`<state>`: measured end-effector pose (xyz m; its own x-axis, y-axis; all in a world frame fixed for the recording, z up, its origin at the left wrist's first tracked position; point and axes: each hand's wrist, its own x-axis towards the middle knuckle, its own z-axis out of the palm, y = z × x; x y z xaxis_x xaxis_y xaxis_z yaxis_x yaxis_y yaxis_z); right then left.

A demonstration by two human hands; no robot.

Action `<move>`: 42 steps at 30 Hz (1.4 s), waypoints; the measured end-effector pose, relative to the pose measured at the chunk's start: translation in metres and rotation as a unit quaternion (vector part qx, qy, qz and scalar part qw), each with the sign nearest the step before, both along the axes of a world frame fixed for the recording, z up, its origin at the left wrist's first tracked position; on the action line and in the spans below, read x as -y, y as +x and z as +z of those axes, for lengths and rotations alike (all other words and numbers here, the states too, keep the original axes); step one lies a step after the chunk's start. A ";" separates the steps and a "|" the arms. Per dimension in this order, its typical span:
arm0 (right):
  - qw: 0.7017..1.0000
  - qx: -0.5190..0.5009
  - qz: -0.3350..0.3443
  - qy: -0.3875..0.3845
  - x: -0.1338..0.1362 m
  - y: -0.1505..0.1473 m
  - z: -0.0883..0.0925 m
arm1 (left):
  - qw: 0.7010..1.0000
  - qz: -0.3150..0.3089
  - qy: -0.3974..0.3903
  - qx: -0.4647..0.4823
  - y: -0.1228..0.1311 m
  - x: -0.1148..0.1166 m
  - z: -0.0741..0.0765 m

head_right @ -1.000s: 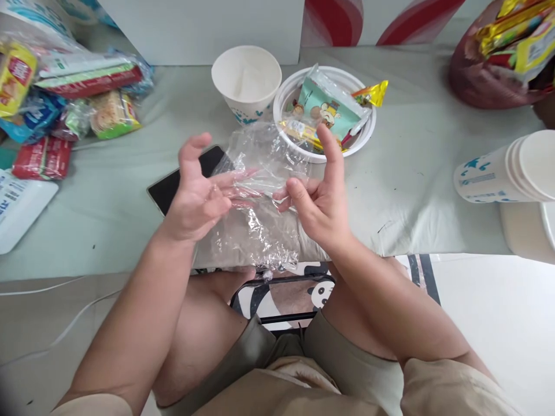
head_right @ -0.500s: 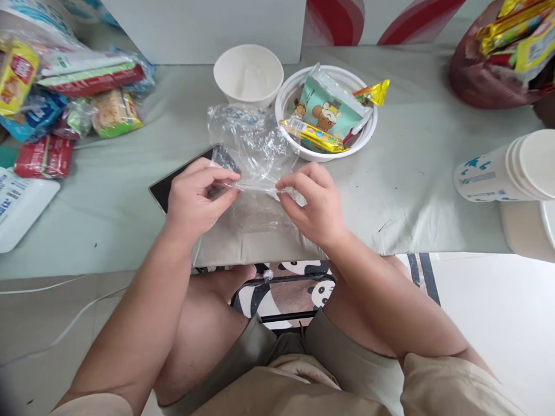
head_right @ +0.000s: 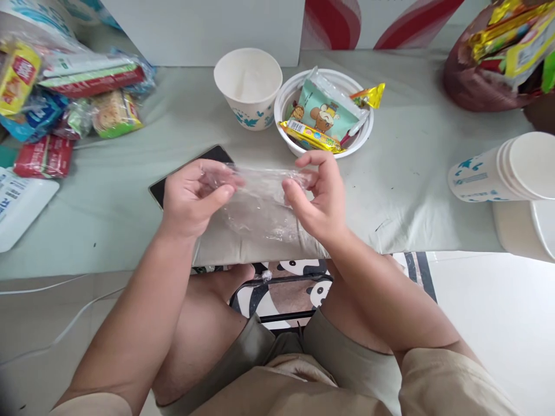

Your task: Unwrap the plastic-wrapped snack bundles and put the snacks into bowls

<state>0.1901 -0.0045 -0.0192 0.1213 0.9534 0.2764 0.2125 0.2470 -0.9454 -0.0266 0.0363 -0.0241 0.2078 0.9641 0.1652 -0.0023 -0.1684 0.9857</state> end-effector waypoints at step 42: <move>0.993 0.035 0.106 -0.027 -0.002 0.022 0.004 | 0.989 -0.104 -0.106 0.014 -0.012 -0.010 0.005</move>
<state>0.2117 -0.0030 -0.0152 -0.1005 0.9690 0.2255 0.2263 0.2430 -0.9433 -0.0387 0.0464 -0.0189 0.4029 0.9148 -0.0281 -0.0424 0.0493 0.9979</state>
